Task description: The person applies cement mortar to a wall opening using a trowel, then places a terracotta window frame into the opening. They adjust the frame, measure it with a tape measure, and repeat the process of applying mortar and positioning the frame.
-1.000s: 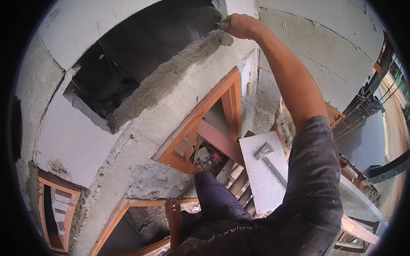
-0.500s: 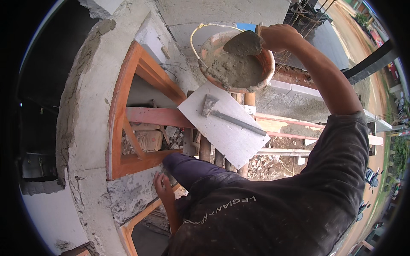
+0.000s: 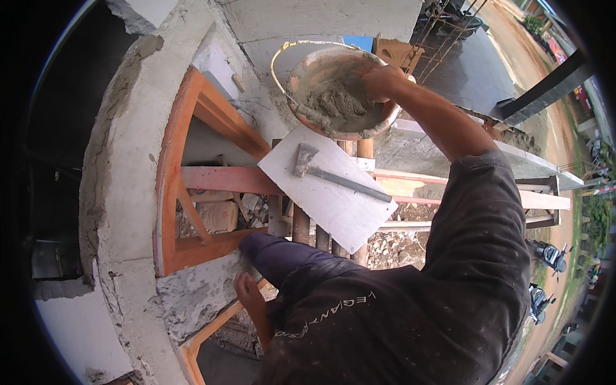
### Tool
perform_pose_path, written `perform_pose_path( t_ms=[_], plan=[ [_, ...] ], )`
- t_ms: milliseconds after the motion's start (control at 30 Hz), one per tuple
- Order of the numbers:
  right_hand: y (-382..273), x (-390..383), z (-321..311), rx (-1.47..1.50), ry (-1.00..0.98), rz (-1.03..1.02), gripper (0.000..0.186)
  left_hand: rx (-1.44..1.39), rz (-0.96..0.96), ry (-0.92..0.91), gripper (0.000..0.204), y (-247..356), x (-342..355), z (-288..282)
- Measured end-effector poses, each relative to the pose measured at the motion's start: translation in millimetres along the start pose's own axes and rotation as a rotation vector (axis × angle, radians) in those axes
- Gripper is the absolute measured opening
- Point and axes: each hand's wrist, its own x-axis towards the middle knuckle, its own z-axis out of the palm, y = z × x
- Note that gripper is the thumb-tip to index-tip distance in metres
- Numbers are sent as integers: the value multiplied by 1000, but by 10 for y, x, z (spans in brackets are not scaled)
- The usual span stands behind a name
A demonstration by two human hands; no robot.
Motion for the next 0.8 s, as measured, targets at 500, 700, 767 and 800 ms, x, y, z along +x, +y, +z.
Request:
perform_pose_path(
  t_ms=[500,700,767,800],
  plan=[
    [22,628,473,-125,209,33,22,52,44,67,41,-33,37,-198],
    [-81,129,128,-46,-42,-15,29,-58,-31,25,39,-63,-94,-135],
    [28,-186,-84,-2,14,-45,31,-46,-4,13,39,-84,-45,-110],
    [15,-353,-218,31,40,-66,30,-34,4,8,39,-91,-42,-121]
  ],
)
